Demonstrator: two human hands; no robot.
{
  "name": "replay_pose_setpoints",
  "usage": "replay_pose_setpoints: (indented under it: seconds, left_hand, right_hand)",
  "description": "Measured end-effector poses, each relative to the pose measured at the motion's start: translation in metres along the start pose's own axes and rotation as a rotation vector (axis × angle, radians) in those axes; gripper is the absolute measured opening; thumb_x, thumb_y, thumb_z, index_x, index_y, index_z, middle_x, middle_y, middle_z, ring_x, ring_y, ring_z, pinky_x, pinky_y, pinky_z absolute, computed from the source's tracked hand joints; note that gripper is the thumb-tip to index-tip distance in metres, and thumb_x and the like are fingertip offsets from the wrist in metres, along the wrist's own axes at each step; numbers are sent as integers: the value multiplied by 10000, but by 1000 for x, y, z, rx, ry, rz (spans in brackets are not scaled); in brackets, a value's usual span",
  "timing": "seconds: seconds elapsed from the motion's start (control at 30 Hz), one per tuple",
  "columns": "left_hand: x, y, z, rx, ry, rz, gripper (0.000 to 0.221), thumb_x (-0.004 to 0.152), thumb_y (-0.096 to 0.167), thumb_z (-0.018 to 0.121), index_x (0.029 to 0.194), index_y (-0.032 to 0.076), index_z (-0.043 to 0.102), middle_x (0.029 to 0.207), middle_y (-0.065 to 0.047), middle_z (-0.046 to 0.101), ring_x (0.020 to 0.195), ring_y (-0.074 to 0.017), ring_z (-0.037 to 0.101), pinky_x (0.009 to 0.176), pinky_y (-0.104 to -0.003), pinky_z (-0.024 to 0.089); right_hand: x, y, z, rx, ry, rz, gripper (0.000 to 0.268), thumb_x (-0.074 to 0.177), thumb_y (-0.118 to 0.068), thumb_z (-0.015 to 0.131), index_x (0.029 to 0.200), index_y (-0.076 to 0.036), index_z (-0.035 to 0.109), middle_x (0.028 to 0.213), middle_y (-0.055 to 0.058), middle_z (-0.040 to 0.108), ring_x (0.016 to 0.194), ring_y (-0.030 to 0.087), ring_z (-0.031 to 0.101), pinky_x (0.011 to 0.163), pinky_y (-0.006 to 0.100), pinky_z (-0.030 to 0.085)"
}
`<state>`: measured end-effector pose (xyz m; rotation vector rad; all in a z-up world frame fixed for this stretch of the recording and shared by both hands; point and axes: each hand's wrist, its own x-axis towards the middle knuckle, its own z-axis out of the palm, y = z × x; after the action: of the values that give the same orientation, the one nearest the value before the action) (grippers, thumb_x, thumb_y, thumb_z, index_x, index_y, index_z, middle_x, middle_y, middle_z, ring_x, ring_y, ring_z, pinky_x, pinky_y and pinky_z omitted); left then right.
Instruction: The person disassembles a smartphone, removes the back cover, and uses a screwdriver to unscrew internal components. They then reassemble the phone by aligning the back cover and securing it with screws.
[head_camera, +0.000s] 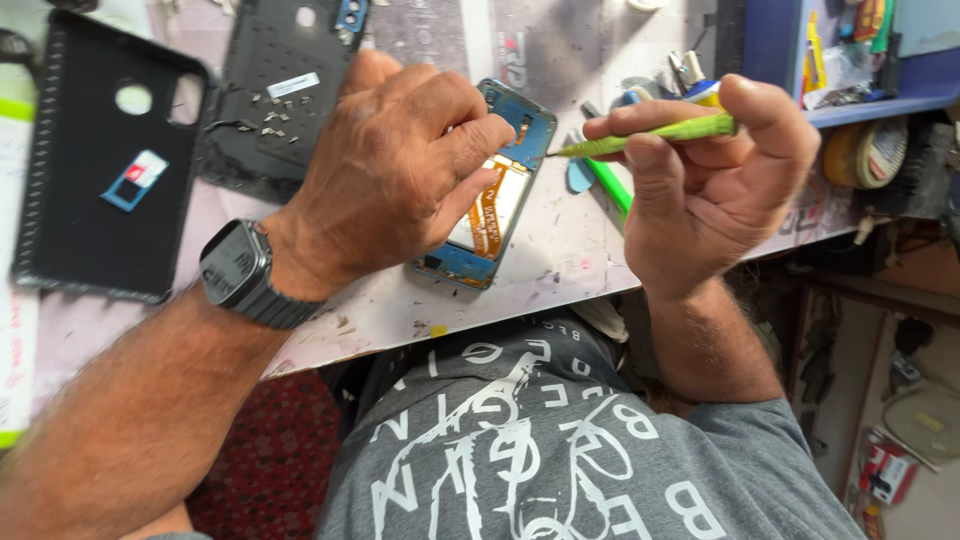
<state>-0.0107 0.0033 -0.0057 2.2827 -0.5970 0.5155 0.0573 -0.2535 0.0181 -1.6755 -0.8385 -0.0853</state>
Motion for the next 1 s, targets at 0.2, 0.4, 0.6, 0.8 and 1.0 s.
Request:
replay_pose_setpoints:
  seconds: [0.2, 0.4, 0.6, 0.8, 1.0]
  left_hand:
    - [-5, -5, -1, -45, 76, 51, 126, 948, 153, 832, 1028, 92, 757, 981, -14, 659, 962, -182, 628, 972, -383, 418]
    - [-5, -6, -1, -92, 76, 58, 100, 953, 149, 829, 1007, 97, 762, 985, -21, 671, 956, -180, 627, 948, -378, 424]
    - [-5, -7, 0, -112, 76, 65, 72, 965, 144, 824, 997, 115, 767, 984, -6, 686, 920, -153, 627, 934, -365, 414]
    - [-5, -7, -1, -135, 90, 33, 75, 944, 127, 832, 949, 130, 758, 947, 23, 689, 914, -145, 619, 950, -376, 403]
    - [-5, -8, -3, -126, 104, 28, 97, 936, 125, 844, 921, 142, 749, 942, 41, 688, 928, -146, 601, 946, -384, 386]
  right_hand:
    - [-3, -5, 8, 116, 26, 34, 417, 1157, -39, 622, 1472, -140, 368, 1050, 246, 719, 877, 313, 769, 793, 414, 706]
    - [-5, -5, 12, 162, 50, 54, 428, 1160, -24, 632, 1477, -148, 373, 1072, 261, 720, 895, 321, 767, 797, 426, 693]
    - [-4, -6, 14, 157, 39, 70, 425, 1165, -33, 618, 1478, -154, 357, 1069, 268, 718, 904, 328, 766, 787, 425, 694]
    - [-5, -8, 19, 130, 54, 43, 423, 1154, -44, 626, 1462, -140, 353, 1046, 270, 721, 876, 323, 770, 767, 405, 689]
    - [-4, -9, 21, 75, 39, -21, 455, 1145, -60, 610, 1494, -152, 333, 1025, 277, 722, 846, 321, 766, 760, 404, 691]
